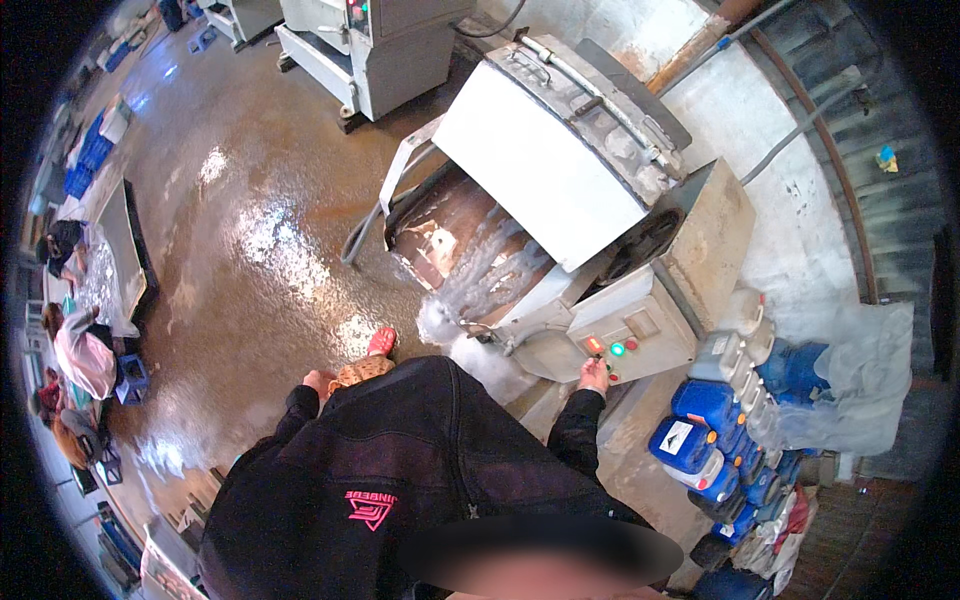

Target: The person operates a machine by pressing buttons on a control panel, then removes a metal grate and a perforated tray from the top of the unit. They use a hose to spray water into the machine's interior and onto the removed components to clean them.

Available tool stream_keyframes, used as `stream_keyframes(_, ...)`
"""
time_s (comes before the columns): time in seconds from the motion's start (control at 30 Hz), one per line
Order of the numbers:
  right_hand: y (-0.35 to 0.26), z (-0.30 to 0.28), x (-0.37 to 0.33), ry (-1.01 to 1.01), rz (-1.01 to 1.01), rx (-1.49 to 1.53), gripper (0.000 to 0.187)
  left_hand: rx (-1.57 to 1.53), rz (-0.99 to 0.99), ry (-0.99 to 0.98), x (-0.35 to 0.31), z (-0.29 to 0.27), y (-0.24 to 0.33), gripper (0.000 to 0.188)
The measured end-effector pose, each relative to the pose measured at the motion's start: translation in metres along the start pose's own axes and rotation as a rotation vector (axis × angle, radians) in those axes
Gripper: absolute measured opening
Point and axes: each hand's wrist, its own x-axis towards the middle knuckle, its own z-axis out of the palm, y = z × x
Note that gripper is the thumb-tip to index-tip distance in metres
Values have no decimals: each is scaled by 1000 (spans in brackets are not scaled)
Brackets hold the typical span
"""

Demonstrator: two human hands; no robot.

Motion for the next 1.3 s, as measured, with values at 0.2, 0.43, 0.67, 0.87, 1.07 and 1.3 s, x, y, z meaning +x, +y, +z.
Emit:
stream_keyframes(0.2, 15, 1, -7, 8, -103, 81, 29, 53, -4, 14, 9, -2, -16, 34)
stream_keyframes(0.43, 26, -11, -15, -45, -201, -3, 51, -113, 95, -44, 31, -19, -2, 24)
stream_keyframes(0.67, 40, 35, -47, -46, -203, 22, 16, -196, 149, -58, 78, 21, -86, 30)
stream_keyframes(0.87, 35, 18, -25, 68, -237, 16, 21, -197, 111, -164, 62, 0, -84, 31)
stream_keyframes(1.07, 41, 16, -19, 95, -119, -60, 33, -362, 41, -173, 61, -3, -78, 32)
stream_keyframes(1.3, 40, 14, -8, 81, -81, -44, 35, -95, 4, -76, 23, -9, -10, 32)
